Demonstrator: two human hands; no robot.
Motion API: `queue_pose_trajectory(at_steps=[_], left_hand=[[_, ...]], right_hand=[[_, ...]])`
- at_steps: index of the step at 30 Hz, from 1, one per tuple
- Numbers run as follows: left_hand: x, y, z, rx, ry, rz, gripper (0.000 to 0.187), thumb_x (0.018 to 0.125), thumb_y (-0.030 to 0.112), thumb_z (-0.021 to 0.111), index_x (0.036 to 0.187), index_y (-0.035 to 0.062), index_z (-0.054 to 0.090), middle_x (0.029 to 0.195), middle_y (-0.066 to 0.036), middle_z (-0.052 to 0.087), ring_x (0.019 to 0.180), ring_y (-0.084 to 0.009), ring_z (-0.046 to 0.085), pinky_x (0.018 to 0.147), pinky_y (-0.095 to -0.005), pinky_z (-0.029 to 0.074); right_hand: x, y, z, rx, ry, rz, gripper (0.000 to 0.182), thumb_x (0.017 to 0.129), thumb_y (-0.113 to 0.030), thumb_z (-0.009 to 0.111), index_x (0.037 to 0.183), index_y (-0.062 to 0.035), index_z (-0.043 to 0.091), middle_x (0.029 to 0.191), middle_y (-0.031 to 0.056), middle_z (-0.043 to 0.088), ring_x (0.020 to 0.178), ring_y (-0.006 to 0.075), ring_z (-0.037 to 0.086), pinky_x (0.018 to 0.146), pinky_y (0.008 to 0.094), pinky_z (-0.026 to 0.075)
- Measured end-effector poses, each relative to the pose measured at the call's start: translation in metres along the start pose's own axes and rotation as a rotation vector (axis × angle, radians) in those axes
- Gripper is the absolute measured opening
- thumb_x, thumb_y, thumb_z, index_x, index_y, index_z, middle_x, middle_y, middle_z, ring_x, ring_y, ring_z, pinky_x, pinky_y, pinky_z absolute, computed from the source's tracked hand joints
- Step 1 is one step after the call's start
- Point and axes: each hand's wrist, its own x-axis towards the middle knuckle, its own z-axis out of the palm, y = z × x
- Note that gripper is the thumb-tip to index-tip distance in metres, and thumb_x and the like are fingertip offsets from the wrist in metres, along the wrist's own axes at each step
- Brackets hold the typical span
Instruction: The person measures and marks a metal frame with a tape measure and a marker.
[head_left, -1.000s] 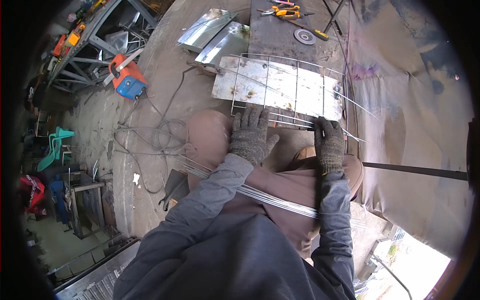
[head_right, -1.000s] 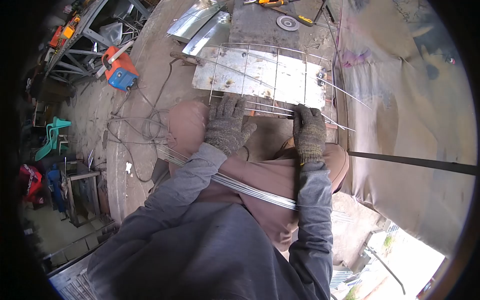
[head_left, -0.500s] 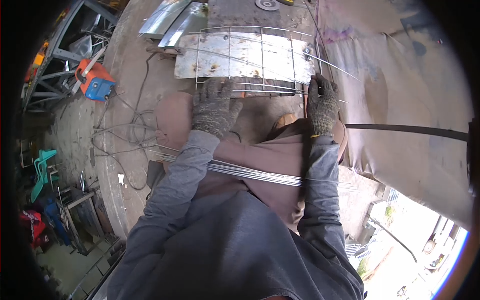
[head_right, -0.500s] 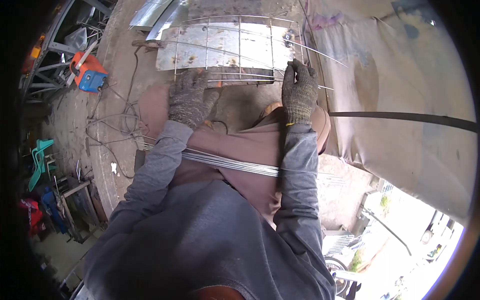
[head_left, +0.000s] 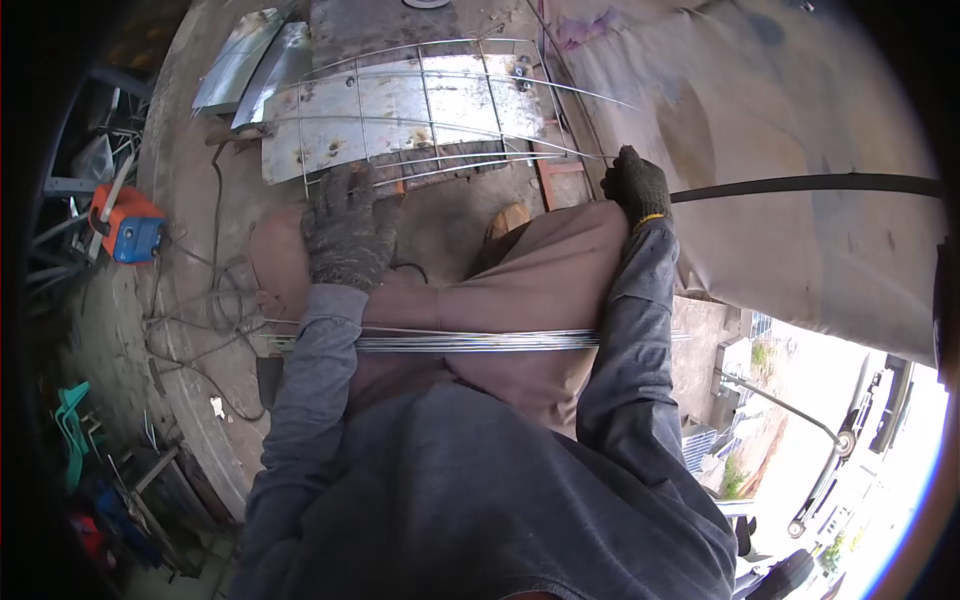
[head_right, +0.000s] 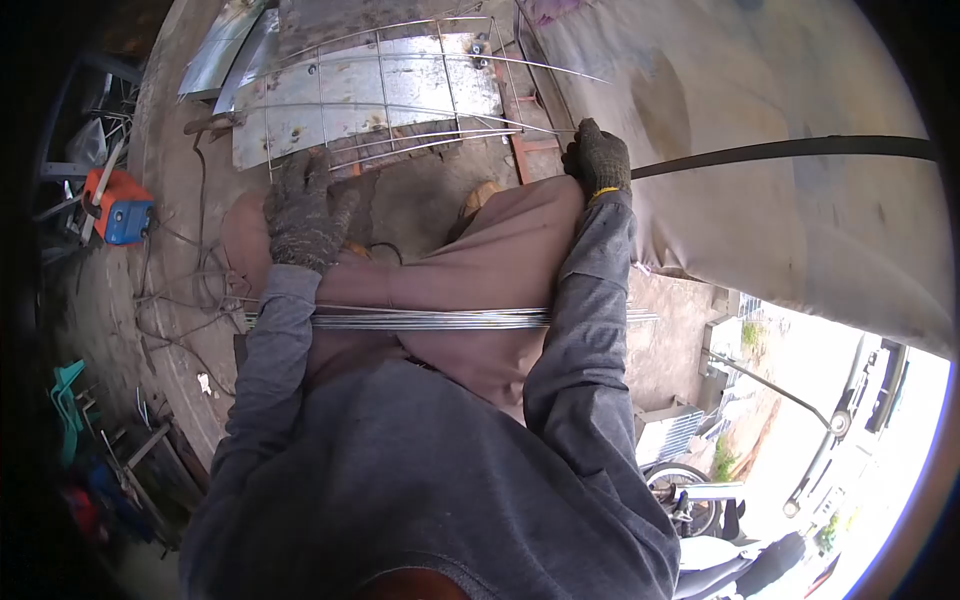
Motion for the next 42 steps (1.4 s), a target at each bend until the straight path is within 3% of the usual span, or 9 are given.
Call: queue_pose_trajectory(at_steps=[4, 13, 17, 19, 22, 27, 33, 35, 42], left_hand=[[-0.001, 0.003, -0.001, -0.019, -0.011, -0.027, 0.077, 0.088, 0.047, 0.066, 0.153, 0.0167, 0.038, 0.157, -0.013, 0.033, 0.146, -0.0333, 0.029, 0.117, -0.0541, 0.023], [-0.001, -0.002, 0.007, -0.019, 0.072, 0.018, 0.075, 0.088, 0.047, 0.068, 0.151, 0.0165, 0.042, 0.155, -0.014, 0.036, 0.145, -0.0346, 0.031, 0.116, -0.0543, 0.025], [-0.001, -0.009, -0.002, -0.065, 0.154, -0.022, 0.069, 0.087, 0.046, 0.068, 0.146, 0.0151, 0.048, 0.153, -0.016, 0.039, 0.141, -0.0357, 0.037, 0.115, -0.0533, 0.030], [0.003, -0.032, -0.004, -0.058, 0.191, -0.063, 0.066, 0.088, 0.043, 0.069, 0.144, 0.0139, 0.050, 0.152, -0.016, 0.040, 0.139, -0.0363, 0.039, 0.114, -0.0517, 0.032], [0.022, -0.080, 0.001, -0.279, 0.370, -0.155, 0.051, 0.092, 0.032, 0.067, 0.137, 0.0136, 0.056, 0.142, -0.015, 0.052, 0.131, -0.0327, 0.049, 0.107, -0.0456, 0.041], [0.040, -0.136, -0.005, -0.801, 0.031, -0.267, 0.040, 0.091, 0.025, 0.068, 0.128, 0.0104, 0.062, 0.107, -0.012, 0.070, 0.097, -0.0212, 0.067, 0.087, -0.0333, 0.054], [0.049, -0.133, -0.008, -0.689, -0.229, -0.235, 0.040, 0.094, 0.041, 0.063, 0.122, 0.0134, 0.063, 0.115, -0.011, 0.067, 0.105, -0.0256, 0.064, 0.095, -0.0379, 0.049], [0.056, -0.138, 0.004, -0.733, -0.168, -0.237, 0.042, 0.094, 0.045, 0.061, 0.122, 0.0129, 0.063, 0.116, -0.012, 0.067, 0.107, -0.0269, 0.064, 0.096, -0.0382, 0.049], [0.057, -0.136, 0.006, -0.645, -0.101, -0.246, 0.042, 0.093, 0.046, 0.062, 0.117, 0.0119, 0.066, 0.117, -0.012, 0.068, 0.108, -0.0283, 0.064, 0.096, -0.0391, 0.049]], right_hand=[[0.031, 0.016, -0.004, -0.311, -0.082, -0.257, 0.045, 0.092, -0.039, 0.063, 0.097, 0.0056, 0.066, 0.076, 0.0144, 0.068, 0.059, 0.0247, 0.066, 0.052, 0.0363, 0.051], [0.053, 0.021, 0.000, 0.260, -0.267, 0.141, 0.023, 0.098, -0.027, 0.059, 0.099, -0.0039, 0.061, 0.078, 0.0081, 0.064, 0.066, 0.0243, 0.064, 0.055, 0.0330, 0.053], [0.100, 0.041, -0.016, -0.153, -0.489, -0.178, 0.030, 0.097, -0.028, 0.060, 0.110, -0.0003, 0.060, 0.087, 0.0093, 0.068, 0.080, 0.0268, 0.067, 0.072, 0.0370, 0.055], [0.056, 0.022, -0.012, -1.253, -0.118, -1.013, 0.039, 0.095, -0.030, 0.062, 0.116, 0.0025, 0.059, 0.101, 0.0170, 0.070, 0.095, 0.0322, 0.068, 0.079, 0.0409, 0.054], [0.066, 0.027, -0.016, -1.170, -0.181, -1.039, 0.034, 0.091, -0.022, 0.064, 0.113, 0.0035, 0.059, 0.104, 0.0222, 0.068, 0.098, 0.0372, 0.066, 0.083, 0.0416, 0.053], [0.074, 0.027, -0.018, -1.188, -0.222, -1.027, 0.025, 0.090, -0.014, 0.061, 0.108, 0.0035, 0.060, 0.096, 0.0219, 0.066, 0.092, 0.0388, 0.064, 0.083, 0.0409, 0.053], [0.068, 0.024, -0.019, -1.238, -0.211, -0.913, 0.040, 0.094, -0.023, 0.058, 0.120, 0.0065, 0.061, 0.111, 0.0276, 0.067, 0.102, 0.0442, 0.063, 0.090, 0.0458, 0.052], [0.084, 0.037, -0.026, -0.871, -0.336, -0.916, 0.026, 0.087, -0.017, 0.067, 0.107, 0.0004, 0.062, 0.094, 0.0187, 0.069, 0.089, 0.0365, 0.067, 0.075, 0.0406, 0.054], [0.107, 0.045, -0.029, -1.206, -0.189, -1.069, 0.029, 0.087, -0.010, 0.066, 0.112, 0.0024, 0.060, 0.095, 0.0166, 0.068, 0.092, 0.0298, 0.067, 0.078, 0.0373, 0.054]])
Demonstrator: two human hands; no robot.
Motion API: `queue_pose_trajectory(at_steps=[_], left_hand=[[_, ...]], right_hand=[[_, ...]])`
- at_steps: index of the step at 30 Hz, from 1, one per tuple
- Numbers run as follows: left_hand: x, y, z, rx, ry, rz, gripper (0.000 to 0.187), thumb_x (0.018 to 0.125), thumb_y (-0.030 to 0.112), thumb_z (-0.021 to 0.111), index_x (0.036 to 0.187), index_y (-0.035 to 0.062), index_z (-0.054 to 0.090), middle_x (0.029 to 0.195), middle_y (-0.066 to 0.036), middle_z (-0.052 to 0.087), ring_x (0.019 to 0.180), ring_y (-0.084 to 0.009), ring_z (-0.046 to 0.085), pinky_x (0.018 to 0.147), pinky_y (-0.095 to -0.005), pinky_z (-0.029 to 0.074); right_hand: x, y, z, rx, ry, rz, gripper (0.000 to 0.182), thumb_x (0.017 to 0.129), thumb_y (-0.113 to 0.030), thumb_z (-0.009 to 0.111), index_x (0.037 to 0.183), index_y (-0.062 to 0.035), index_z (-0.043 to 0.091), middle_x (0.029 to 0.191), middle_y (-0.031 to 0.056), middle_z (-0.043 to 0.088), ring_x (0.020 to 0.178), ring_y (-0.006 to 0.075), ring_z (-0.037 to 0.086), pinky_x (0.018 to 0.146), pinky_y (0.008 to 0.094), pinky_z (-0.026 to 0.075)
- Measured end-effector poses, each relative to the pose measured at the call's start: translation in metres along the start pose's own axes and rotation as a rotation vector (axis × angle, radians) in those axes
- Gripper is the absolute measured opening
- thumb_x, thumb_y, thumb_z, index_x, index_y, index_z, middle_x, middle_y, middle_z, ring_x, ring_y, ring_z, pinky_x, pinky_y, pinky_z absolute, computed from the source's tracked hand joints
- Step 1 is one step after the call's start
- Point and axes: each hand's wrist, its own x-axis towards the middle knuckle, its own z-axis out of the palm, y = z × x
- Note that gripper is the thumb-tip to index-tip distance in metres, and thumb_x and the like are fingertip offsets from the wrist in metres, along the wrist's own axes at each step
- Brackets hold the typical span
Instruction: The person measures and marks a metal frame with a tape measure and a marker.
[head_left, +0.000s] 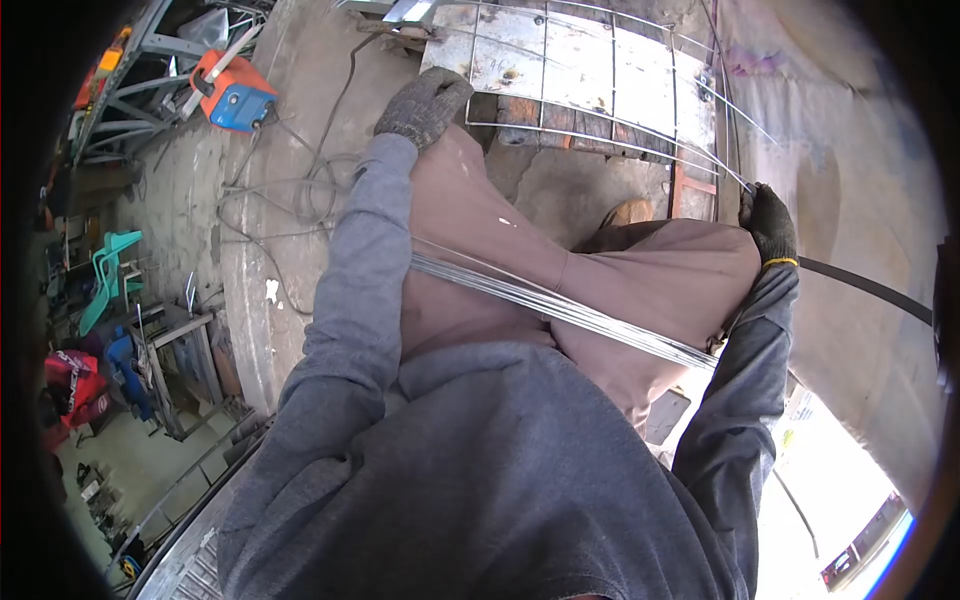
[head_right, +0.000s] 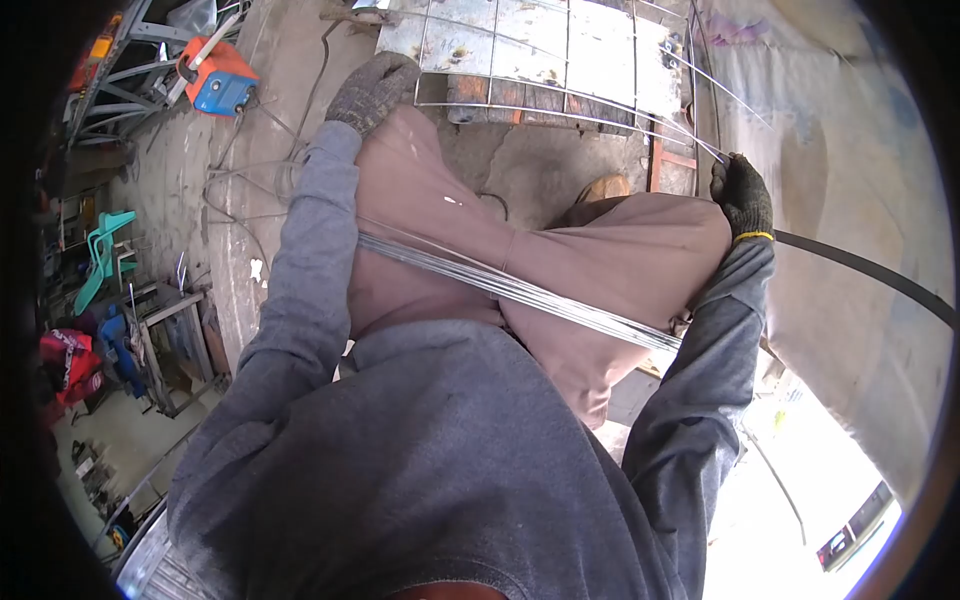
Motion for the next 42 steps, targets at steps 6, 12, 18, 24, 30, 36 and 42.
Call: queue_pose_trajectory(at_steps=[6, 12, 18, 24, 30, 36, 42], left_hand=[[0.001, 0.009, 0.001, -0.070, 0.022, -0.013, 0.035, 0.092, 0.036, 0.068, 0.111, 0.0065, 0.069, 0.104, -0.007, 0.070, 0.097, -0.0186, 0.064, 0.090, -0.0333, 0.050], [-0.001, 0.019, 0.000, -0.040, 0.036, -0.030, 0.037, 0.093, 0.035, 0.067, 0.113, 0.0036, 0.068, 0.106, -0.010, 0.070, 0.097, -0.0204, 0.064, 0.089, -0.0338, 0.050], [0.009, 0.000, 0.004, -0.018, 0.005, -0.039, 0.042, 0.088, 0.045, 0.068, 0.110, 0.0088, 0.070, 0.108, -0.011, 0.071, 0.101, -0.0246, 0.066, 0.092, -0.0367, 0.049], [-0.001, 0.015, 0.003, -0.023, 0.023, -0.010, 0.030, 0.093, 0.030, 0.069, 0.109, 0.0046, 0.067, 0.101, -0.007, 0.069, 0.092, -0.0162, 0.063, 0.085, -0.0318, 0.050], [0.002, 0.004, 0.007, -0.038, 0.021, -0.008, 0.036, 0.090, 0.034, 0.070, 0.112, 0.0061, 0.067, 0.103, -0.010, 0.070, 0.095, -0.0202, 0.065, 0.087, -0.0342, 0.051], [0.005, -0.002, 0.011, 0.007, 0.053, -0.018, 0.040, 0.088, 0.038, 0.072, 0.116, 0.0094, 0.067, 0.106, -0.011, 0.071, 0.098, -0.0244, 0.068, 0.090, -0.0358, 0.051], [-0.004, 0.014, 0.010, -0.004, 0.064, -0.026, 0.038, 0.089, 0.034, 0.074, 0.113, 0.0053, 0.068, 0.102, -0.010, 0.071, 0.093, -0.0207, 0.066, 0.086, -0.0343, 0.052]], right_hand=[[-0.005, -0.008, -0.005, 0.288, -0.025, 0.012, 0.024, 0.086, -0.013, 0.067, 0.103, 0.0022, 0.060, 0.093, 0.0170, 0.068, 0.090, 0.0311, 0.066, 0.076, 0.0373, 0.052], [-0.002, -0.020, -0.014, 0.102, -0.025, -0.012, 0.024, 0.086, -0.015, 0.066, 0.105, 0.0004, 0.062, 0.089, 0.0184, 0.069, 0.088, 0.0343, 0.067, 0.077, 0.0397, 0.052], [0.004, -0.044, -0.030, -0.018, -0.127, 0.136, 0.031, 0.089, -0.018, 0.066, 0.111, 0.0034, 0.059, 0.095, 0.0155, 0.069, 0.092, 0.0288, 0.067, 0.083, 0.0363, 0.052], [0.003, -0.034, -0.019, 0.093, -0.092, 0.152, 0.038, 0.093, -0.024, 0.065, 0.115, 0.0055, 0.057, 0.096, 0.0142, 0.070, 0.093, 0.0252, 0.068, 0.083, 0.0336, 0.052], [0.004, -0.039, -0.024, -0.045, -0.086, 0.183, 0.035, 0.093, -0.030, 0.063, 0.107, 0.0018, 0.062, 0.099, 0.0216, 0.068, 0.098, 0.0370, 0.065, 0.086, 0.0411, 0.051], [0.005, -0.053, -0.037, -0.046, -0.089, 0.140, 0.031, 0.092, -0.031, 0.061, 0.099, 0.0001, 0.062, 0.096, 0.0228, 0.066, 0.098, 0.0419, 0.061, 0.087, 0.0452, 0.049], [0.004, -0.049, -0.032, -0.110, -0.013, 0.052, 0.030, 0.090, -0.027, 0.063, 0.099, 0.0011, 0.061, 0.097, 0.0210, 0.067, 0.101, 0.0394, 0.061, 0.089, 0.0436, 0.049]])
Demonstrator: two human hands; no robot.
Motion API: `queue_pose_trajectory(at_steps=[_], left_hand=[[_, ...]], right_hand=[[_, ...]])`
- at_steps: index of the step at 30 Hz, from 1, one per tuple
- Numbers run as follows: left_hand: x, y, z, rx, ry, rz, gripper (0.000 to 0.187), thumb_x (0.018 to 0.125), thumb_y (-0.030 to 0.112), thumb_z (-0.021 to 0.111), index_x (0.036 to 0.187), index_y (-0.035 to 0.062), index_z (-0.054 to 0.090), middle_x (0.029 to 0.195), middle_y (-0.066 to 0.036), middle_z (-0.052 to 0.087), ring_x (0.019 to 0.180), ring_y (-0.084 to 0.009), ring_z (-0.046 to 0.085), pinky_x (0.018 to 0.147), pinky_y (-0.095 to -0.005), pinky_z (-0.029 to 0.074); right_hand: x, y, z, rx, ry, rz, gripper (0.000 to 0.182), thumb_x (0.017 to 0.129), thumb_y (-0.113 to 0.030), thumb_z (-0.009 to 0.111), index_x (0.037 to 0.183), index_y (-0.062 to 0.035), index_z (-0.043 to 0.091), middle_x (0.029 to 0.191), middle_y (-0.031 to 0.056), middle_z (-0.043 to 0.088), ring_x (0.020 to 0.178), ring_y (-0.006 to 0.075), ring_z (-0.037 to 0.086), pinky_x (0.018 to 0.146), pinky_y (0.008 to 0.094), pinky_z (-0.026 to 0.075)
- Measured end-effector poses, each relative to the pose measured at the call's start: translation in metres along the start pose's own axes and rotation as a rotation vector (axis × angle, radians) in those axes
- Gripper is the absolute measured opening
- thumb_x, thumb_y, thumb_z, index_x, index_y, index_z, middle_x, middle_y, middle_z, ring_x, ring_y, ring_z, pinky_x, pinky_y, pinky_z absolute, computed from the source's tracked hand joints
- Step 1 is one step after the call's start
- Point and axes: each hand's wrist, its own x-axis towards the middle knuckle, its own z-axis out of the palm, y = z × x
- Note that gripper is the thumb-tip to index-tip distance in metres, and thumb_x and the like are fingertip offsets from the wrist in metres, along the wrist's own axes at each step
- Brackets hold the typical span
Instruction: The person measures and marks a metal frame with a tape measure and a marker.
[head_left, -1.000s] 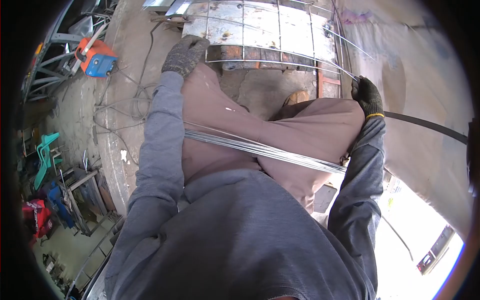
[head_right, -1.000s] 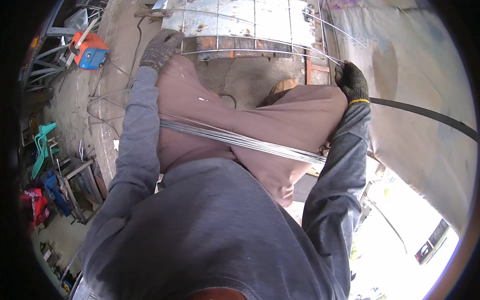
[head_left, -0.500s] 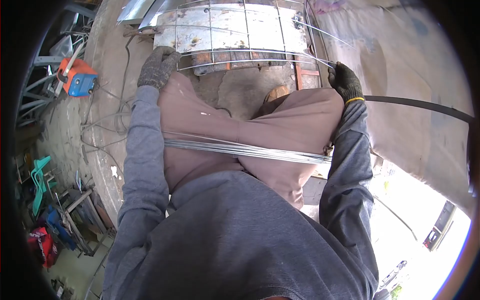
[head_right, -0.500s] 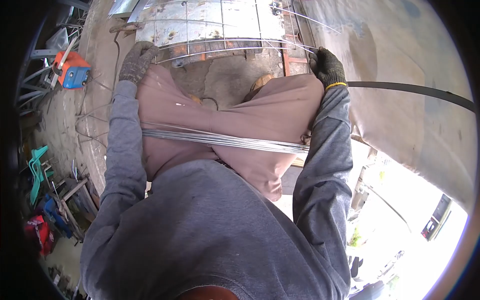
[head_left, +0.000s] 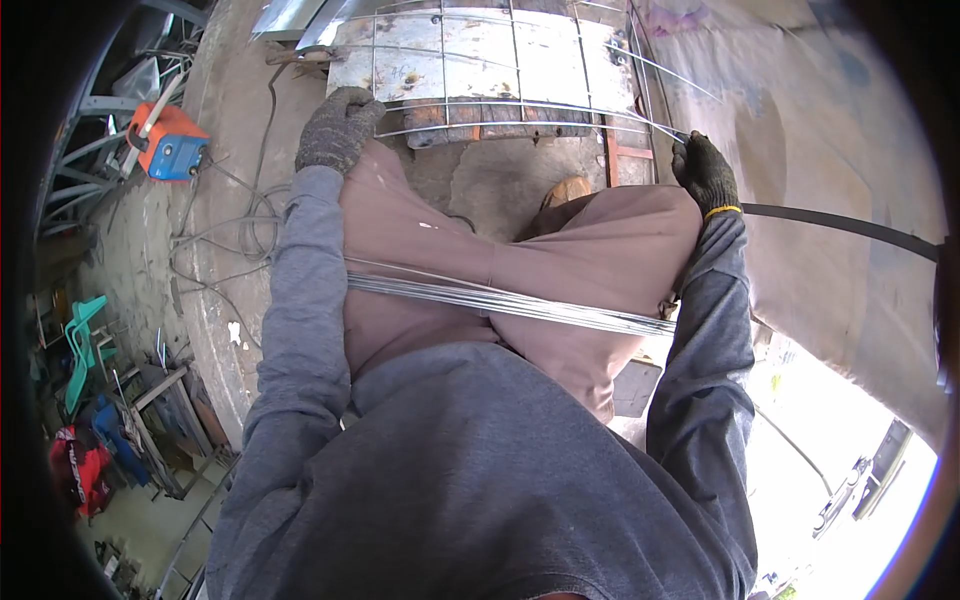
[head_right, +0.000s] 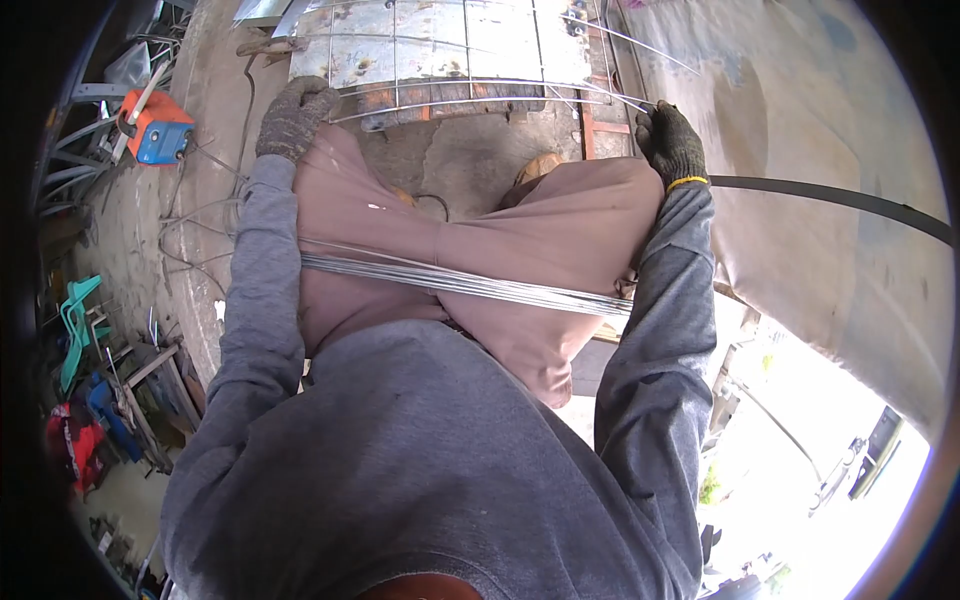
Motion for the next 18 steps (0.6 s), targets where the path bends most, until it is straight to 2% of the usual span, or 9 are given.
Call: queue_pose_trajectory(at_steps=[2, 4, 8, 10, 14, 15, 16, 17, 18], left_hand=[[-0.002, 0.004, -0.002, 0.012, 0.007, 0.001, 0.038, 0.089, 0.034, 0.074, 0.113, 0.0055, 0.068, 0.103, -0.010, 0.072, 0.094, -0.0211, 0.066, 0.087, -0.0346, 0.052], [-0.003, 0.006, -0.004, 0.028, 0.003, 0.001, 0.037, 0.088, 0.034, 0.074, 0.112, 0.0067, 0.069, 0.104, -0.010, 0.073, 0.096, -0.0215, 0.067, 0.088, -0.0345, 0.052], [-0.004, 0.008, -0.003, 0.076, 0.036, 0.002, 0.035, 0.088, 0.034, 0.073, 0.111, 0.0076, 0.070, 0.103, -0.009, 0.073, 0.095, -0.0211, 0.067, 0.087, -0.0341, 0.052], [-0.001, 0.003, 0.000, 0.018, 0.026, -0.035, 0.038, 0.085, 0.040, 0.073, 0.113, 0.0148, 0.071, 0.105, -0.011, 0.074, 0.097, -0.0262, 0.070, 0.088, -0.0368, 0.053], [-0.003, 0.001, 0.003, 0.067, 0.068, -0.041, 0.038, 0.084, 0.040, 0.073, 0.113, 0.0147, 0.072, 0.105, -0.011, 0.074, 0.098, -0.0263, 0.070, 0.089, -0.0373, 0.053], [-0.003, 0.002, 0.003, 0.055, 0.064, -0.045, 0.036, 0.085, 0.036, 0.074, 0.112, 0.0118, 0.071, 0.103, -0.010, 0.073, 0.094, -0.0228, 0.069, 0.086, -0.0352, 0.053], [-0.003, 0.002, 0.004, 0.043, 0.061, -0.048, 0.033, 0.087, 0.032, 0.075, 0.111, 0.0089, 0.071, 0.101, -0.009, 0.073, 0.090, -0.0193, 0.068, 0.084, -0.0330, 0.053], [-0.002, 0.002, 0.005, 0.046, 0.063, -0.050, 0.033, 0.087, 0.032, 0.075, 0.111, 0.0089, 0.071, 0.101, -0.009, 0.073, 0.090, -0.0193, 0.068, 0.084, -0.0330, 0.053], [-0.002, 0.000, 0.006, 0.034, 0.070, -0.045, 0.033, 0.086, 0.031, 0.076, 0.111, 0.0090, 0.071, 0.101, -0.009, 0.073, 0.091, -0.0192, 0.068, 0.084, -0.0327, 0.054]], right_hand=[[-0.001, 0.002, 0.001, -0.009, 0.016, -0.010, 0.029, 0.090, -0.026, 0.064, 0.100, 0.0010, 0.060, 0.097, 0.0202, 0.067, 0.100, 0.0382, 0.062, 0.089, 0.0432, 0.049], [-0.001, 0.007, 0.004, 0.228, -0.065, 0.022, 0.026, 0.088, -0.021, 0.066, 0.102, 0.0004, 0.061, 0.099, 0.0189, 0.068, 0.101, 0.0356, 0.063, 0.088, 0.0425, 0.050], [0.003, 0.023, 0.020, 0.200, -0.077, 0.010, 0.023, 0.087, -0.014, 0.067, 0.105, -0.0005, 0.061, 0.101, 0.0174, 0.068, 0.099, 0.0330, 0.065, 0.087, 0.0407, 0.051], [0.007, 0.027, 0.025, 0.213, -0.022, -0.064, 0.025, 0.086, -0.013, 0.066, 0.108, -0.0010, 0.061, 0.103, 0.0162, 0.068, 0.097, 0.0325, 0.065, 0.085, 0.0399, 0.052], [0.004, 0.012, 0.009, 0.107, 0.009, -0.091, 0.028, 0.086, -0.016, 0.066, 0.110, -0.0015, 0.061, 0.102, 0.0146, 0.068, 0.095, 0.0310, 0.064, 0.082, 0.0396, 0.053], [0.007, 0.021, 0.023, 0.111, 0.008, -0.095, 0.028, 0.086, -0.016, 0.066, 0.110, -0.0015, 0.061, 0.102, 0.0146, 0.068, 0.095, 0.0310, 0.064, 0.082, 0.0396, 0.053], [0.011, 0.045, 0.049, 0.934, -0.037, 0.179, 0.028, 0.087, -0.016, 0.066, 0.110, -0.0014, 0.061, 0.101, 0.0141, 0.067, 0.094, 0.0302, 0.064, 0.081, 0.0387, 0.052], [0.013, 0.040, 0.051, 1.751, -0.088, 0.471, 0.028, 0.087, -0.016, 0.066, 0.110, -0.0014, 0.061, 0.100, 0.0136, 0.067, 0.093, 0.0294, 0.063, 0.080, 0.0378, 0.052], [0.012, 0.040, 0.047, 1.733, -0.097, 0.548, 0.027, 0.087, -0.016, 0.066, 0.109, -0.0013, 0.061, 0.097, 0.0134, 0.065, 0.090, 0.0284, 0.063, 0.079, 0.0366, 0.052]])
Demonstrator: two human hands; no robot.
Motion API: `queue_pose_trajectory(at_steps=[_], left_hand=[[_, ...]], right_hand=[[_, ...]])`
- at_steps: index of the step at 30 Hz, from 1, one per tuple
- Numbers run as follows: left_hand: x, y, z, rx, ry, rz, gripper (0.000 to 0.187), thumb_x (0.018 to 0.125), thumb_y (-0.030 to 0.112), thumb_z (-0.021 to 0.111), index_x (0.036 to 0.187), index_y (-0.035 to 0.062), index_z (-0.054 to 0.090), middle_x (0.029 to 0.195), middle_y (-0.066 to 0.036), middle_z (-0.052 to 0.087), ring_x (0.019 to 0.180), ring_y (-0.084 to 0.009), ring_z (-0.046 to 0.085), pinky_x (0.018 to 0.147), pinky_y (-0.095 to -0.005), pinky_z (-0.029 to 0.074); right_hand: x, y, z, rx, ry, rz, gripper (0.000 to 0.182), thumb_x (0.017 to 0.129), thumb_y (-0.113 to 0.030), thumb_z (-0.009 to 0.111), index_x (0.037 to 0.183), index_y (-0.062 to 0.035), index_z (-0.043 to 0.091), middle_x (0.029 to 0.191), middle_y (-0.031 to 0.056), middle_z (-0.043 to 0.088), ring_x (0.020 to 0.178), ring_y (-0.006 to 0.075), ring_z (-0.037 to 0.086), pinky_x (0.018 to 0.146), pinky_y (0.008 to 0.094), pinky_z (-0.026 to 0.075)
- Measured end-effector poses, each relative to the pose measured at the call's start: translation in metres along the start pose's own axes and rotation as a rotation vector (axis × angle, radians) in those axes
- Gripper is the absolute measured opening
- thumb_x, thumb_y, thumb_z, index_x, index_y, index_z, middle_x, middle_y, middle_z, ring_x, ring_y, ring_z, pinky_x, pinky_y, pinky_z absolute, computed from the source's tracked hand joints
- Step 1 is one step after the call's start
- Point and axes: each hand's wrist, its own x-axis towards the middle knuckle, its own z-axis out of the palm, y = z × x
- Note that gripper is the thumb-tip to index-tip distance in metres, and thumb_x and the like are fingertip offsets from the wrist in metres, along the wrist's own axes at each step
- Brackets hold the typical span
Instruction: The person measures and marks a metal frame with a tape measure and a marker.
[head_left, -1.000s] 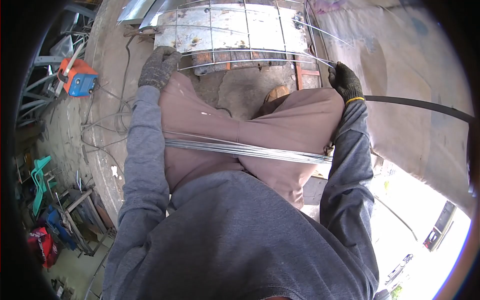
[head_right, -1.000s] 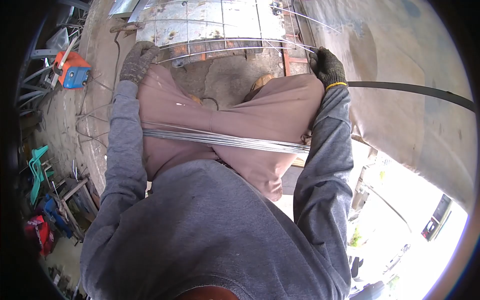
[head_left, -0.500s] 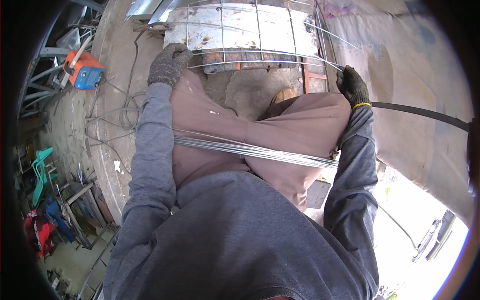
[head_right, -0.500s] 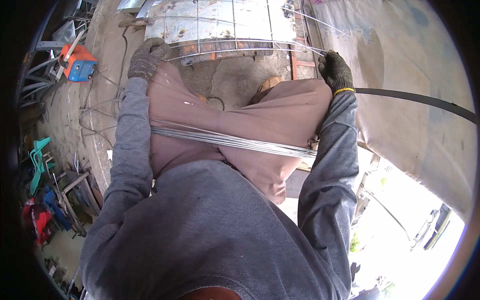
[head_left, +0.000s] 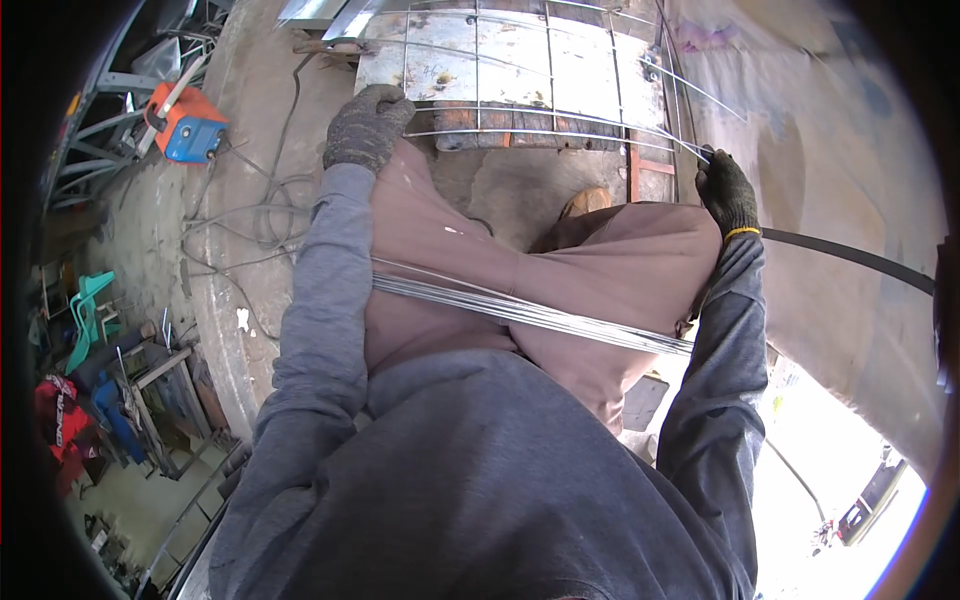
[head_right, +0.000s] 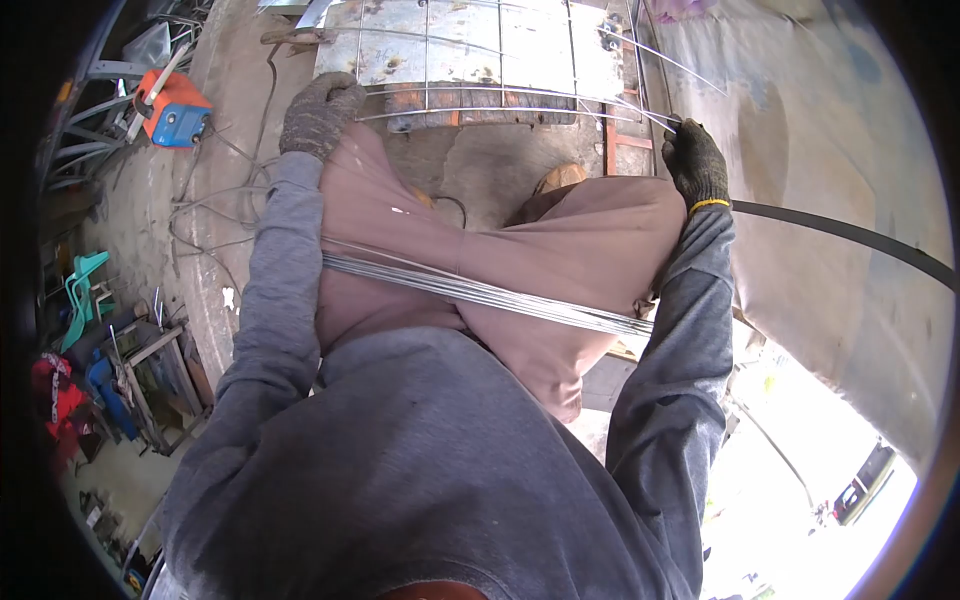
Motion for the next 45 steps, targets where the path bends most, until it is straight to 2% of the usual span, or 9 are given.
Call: queue_pose_trajectory(at_steps=[1, 3, 4, 9, 11, 15, 20, 22, 45], left_hand=[[0.000, -0.001, 0.000, -0.011, 0.006, 0.004, 0.033, 0.086, 0.031, 0.076, 0.111, 0.0091, 0.071, 0.102, -0.009, 0.073, 0.092, -0.0191, 0.069, 0.084, -0.0324, 0.054], [-0.002, 0.002, -0.001, -0.002, 0.010, 0.000, 0.033, 0.086, 0.031, 0.076, 0.111, 0.0091, 0.071, 0.103, -0.009, 0.073, 0.092, -0.0196, 0.069, 0.084, -0.0325, 0.054], [-0.003, 0.004, -0.002, 0.002, 0.013, -0.002, 0.033, 0.086, 0.031, 0.076, 0.111, 0.0091, 0.071, 0.103, -0.010, 0.073, 0.093, -0.0200, 0.069, 0.085, -0.0327, 0.054], [-0.004, 0.003, -0.004, -0.012, -0.006, -0.009, 0.040, 0.083, 0.037, 0.074, 0.115, 0.0134, 0.071, 0.107, -0.012, 0.073, 0.100, -0.0256, 0.070, 0.091, -0.0369, 0.052], [-0.005, 0.005, -0.007, -0.029, -0.019, -0.008, 0.041, 0.083, 0.037, 0.074, 0.115, 0.0130, 0.071, 0.107, -0.011, 0.073, 0.100, -0.0255, 0.070, 0.091, -0.0368, 0.052], [-0.009, 0.005, -0.008, -0.025, -0.022, 0.004, 0.041, 0.085, 0.038, 0.074, 0.116, 0.0123, 0.070, 0.108, -0.011, 0.073, 0.100, -0.0248, 0.069, 0.090, -0.0360, 0.053], [-0.010, -0.008, -0.009, -0.165, -0.092, 0.062, 0.040, 0.089, 0.032, 0.073, 0.121, 0.0092, 0.067, 0.108, -0.011, 0.072, 0.098, -0.0204, 0.068, 0.088, -0.0329, 0.053], [-0.010, -0.006, -0.008, -0.192, -0.103, 0.052, 0.040, 0.090, 0.031, 0.073, 0.121, 0.0084, 0.066, 0.108, -0.011, 0.072, 0.098, -0.0204, 0.068, 0.088, -0.0328, 0.053], [-0.009, -0.023, -0.005, -0.083, -0.029, 0.189, 0.035, 0.094, 0.015, 0.064, 0.129, 0.0125, 0.064, 0.122, -0.012, 0.067, 0.111, -0.0230, 0.066, 0.097, -0.0342, 0.051]], right_hand=[[-0.008, -0.006, 0.004, 0.003, -0.004, 0.002, 0.027, 0.087, -0.016, 0.066, 0.109, -0.0013, 0.061, 0.097, 0.0134, 0.065, 0.090, 0.0284, 0.063, 0.079, 0.0366, 0.052], [-0.015, -0.010, 0.010, -1.471, 0.001, -0.604, 0.027, 0.087, -0.016, 0.066, 0.108, -0.0012, 0.061, 0.096, 0.0140, 0.064, 0.090, 0.0293, 0.063, 0.079, 0.0371, 0.052], [-0.010, -0.008, 0.005, -1.554, 0.005, -0.657, 0.027, 0.085, -0.013, 0.067, 0.109, -0.0010, 0.061, 0.096, 0.0144, 0.064, 0.091, 0.0302, 0.064, 0.079, 0.0373, 0.052], [-0.001, 0.000, 0.001, -1.211, -0.104, -0.570, 0.028, 0.087, -0.008, 0.065, 0.113, -0.0024, 0.061, 0.106, 0.0131, 0.067, 0.099, 0.0289, 0.064, 0.086, 0.0361, 0.052], [0.008, -0.004, -0.004, -0.217, -0.165, -0.053, 0.027, 0.088, -0.008, 0.063, 0.114, -0.0022, 0.061, 0.107, 0.0111, 0.068, 0.103, 0.0253, 0.064, 0.089, 0.0340, 0.051], [0.010, -0.001, -0.003, -0.868, -0.104, -0.273, 0.023, 0.090, -0.008, 0.063, 0.111, -0.0008, 0.059, 0.103, 0.0099, 0.069, 0.099, 0.0228, 0.065, 0.088, 0.0326, 0.052], [0.011, -0.001, -0.008, -0.662, 0.008, -0.255, 0.020, 0.093, -0.011, 0.063, 0.108, 0.0011, 0.059, 0.095, 0.0097, 0.067, 0.091, 0.0223, 0.066, 0.083, 0.0319, 0.053], [-0.019, -0.023, 0.051, 0.217, 0.153, 0.153, 0.014, 0.100, -0.020, 0.060, 0.099, -0.0053, 0.060, 0.088, 0.0095, 0.062, 0.077, 0.0222, 0.057, 0.069, 0.0348, 0.050], [-0.032, -0.031, 0.064, 0.114, 0.121, 0.220, 0.028, 0.098, -0.011, 0.057, 0.122, 0.0030, 0.058, 0.109, 0.0165, 0.068, 0.091, 0.0256, 0.066, 0.078, 0.0343, 0.056]])
